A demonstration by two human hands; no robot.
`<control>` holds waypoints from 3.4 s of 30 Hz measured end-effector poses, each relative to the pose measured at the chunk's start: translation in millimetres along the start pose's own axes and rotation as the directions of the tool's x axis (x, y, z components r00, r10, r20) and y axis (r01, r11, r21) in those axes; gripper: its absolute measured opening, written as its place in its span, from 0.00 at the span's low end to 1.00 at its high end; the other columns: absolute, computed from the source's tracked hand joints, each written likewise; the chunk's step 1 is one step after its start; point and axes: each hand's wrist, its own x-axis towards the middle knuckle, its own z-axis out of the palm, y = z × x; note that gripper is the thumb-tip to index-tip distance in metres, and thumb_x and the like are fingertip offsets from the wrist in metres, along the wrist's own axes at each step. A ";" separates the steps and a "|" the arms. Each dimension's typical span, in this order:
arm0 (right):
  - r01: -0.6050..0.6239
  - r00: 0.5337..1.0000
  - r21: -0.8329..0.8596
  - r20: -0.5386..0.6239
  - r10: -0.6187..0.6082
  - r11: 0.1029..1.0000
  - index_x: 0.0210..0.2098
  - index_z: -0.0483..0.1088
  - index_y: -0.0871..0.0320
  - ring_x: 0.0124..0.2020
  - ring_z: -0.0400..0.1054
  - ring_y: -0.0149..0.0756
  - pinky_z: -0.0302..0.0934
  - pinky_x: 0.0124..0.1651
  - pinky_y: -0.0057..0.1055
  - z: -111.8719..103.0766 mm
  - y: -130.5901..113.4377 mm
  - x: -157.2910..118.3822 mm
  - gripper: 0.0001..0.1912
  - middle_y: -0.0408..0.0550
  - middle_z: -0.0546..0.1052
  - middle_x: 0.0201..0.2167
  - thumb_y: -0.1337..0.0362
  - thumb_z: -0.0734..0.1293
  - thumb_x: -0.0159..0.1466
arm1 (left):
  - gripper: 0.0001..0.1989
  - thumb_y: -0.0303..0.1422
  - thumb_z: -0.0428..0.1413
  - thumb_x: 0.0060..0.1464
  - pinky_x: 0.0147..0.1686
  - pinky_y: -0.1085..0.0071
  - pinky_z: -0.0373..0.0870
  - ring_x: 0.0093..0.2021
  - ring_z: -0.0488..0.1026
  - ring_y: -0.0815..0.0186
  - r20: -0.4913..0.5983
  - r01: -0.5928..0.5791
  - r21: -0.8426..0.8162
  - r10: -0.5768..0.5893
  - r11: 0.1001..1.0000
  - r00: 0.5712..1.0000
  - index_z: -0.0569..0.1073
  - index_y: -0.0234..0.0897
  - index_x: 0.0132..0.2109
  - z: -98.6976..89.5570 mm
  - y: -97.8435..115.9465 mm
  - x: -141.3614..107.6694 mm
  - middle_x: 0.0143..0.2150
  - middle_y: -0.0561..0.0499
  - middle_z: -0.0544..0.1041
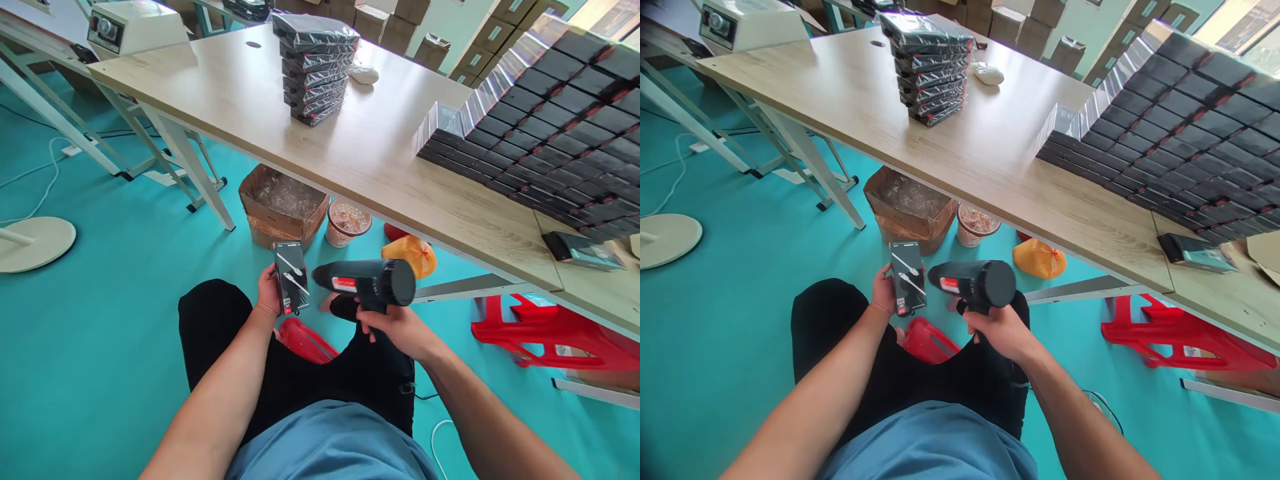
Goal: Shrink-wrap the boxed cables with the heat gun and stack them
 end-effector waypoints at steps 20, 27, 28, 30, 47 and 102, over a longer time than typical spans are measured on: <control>0.026 0.999 0.266 -0.030 -0.019 0.964 0.36 0.77 0.59 0.25 0.67 0.34 0.65 0.27 0.31 4.8 -11.2 7.8 0.14 0.45 0.77 0.25 0.56 0.75 0.57 | 0.16 0.42 0.55 0.55 0.38 0.56 0.79 0.34 0.82 0.51 -0.071 0.104 0.143 -0.095 0.984 0.993 0.79 0.32 0.39 -10.7 -4.8 1.3 0.31 0.42 0.82; 0.066 0.996 0.157 -0.073 -0.055 0.985 0.33 0.75 0.59 0.22 0.68 0.33 0.65 0.27 0.31 3.7 -32.7 31.4 0.11 0.44 0.76 0.22 0.59 0.76 0.56 | 0.15 0.40 0.57 0.54 0.33 0.59 0.78 0.29 0.81 0.53 -0.068 0.078 0.161 -0.068 0.984 0.995 0.79 0.31 0.38 -15.7 -4.8 2.9 0.30 0.43 0.82; 0.039 0.993 0.150 -0.115 -0.022 0.988 0.33 0.75 0.59 0.21 0.67 0.33 0.65 0.26 0.31 -2.5 -32.5 34.3 0.10 0.44 0.76 0.21 0.60 0.76 0.56 | 0.14 0.39 0.56 0.54 0.32 0.60 0.77 0.27 0.80 0.54 -0.074 0.079 0.154 -0.068 0.985 0.995 0.78 0.31 0.38 -15.8 -4.2 2.3 0.28 0.44 0.81; 0.004 0.989 0.155 -0.149 0.020 0.988 0.34 0.76 0.60 0.21 0.68 0.33 0.65 0.25 0.30 -15.0 -32.3 38.8 0.10 0.46 0.77 0.22 0.61 0.76 0.56 | 0.14 0.39 0.56 0.55 0.30 0.62 0.76 0.24 0.78 0.56 -0.085 0.079 0.144 -0.067 0.986 0.994 0.78 0.32 0.37 -15.5 -3.2 0.9 0.26 0.45 0.80; -0.047 0.990 0.013 0.131 0.045 0.999 0.35 0.77 0.59 0.26 0.69 0.35 0.67 0.26 0.30 -19.6 4.7 10.3 0.08 0.45 0.77 0.25 0.63 0.74 0.57 | 0.17 0.41 0.53 0.56 0.43 0.53 0.79 0.40 0.83 0.48 -0.099 0.083 0.068 -0.076 0.994 0.992 0.80 0.32 0.41 -9.6 -0.8 1.0 0.34 0.41 0.83; 0.060 0.996 0.268 0.052 -0.077 0.962 0.35 0.76 0.58 0.27 0.68 0.36 0.64 0.28 0.34 21.4 20.7 8.7 0.13 0.46 0.77 0.30 0.57 0.77 0.57 | 0.17 0.44 0.52 0.68 0.42 0.55 0.80 0.44 0.81 0.53 -0.173 -0.163 -0.146 0.137 0.976 0.975 0.76 0.34 0.48 -25.3 11.8 10.5 0.42 0.40 0.83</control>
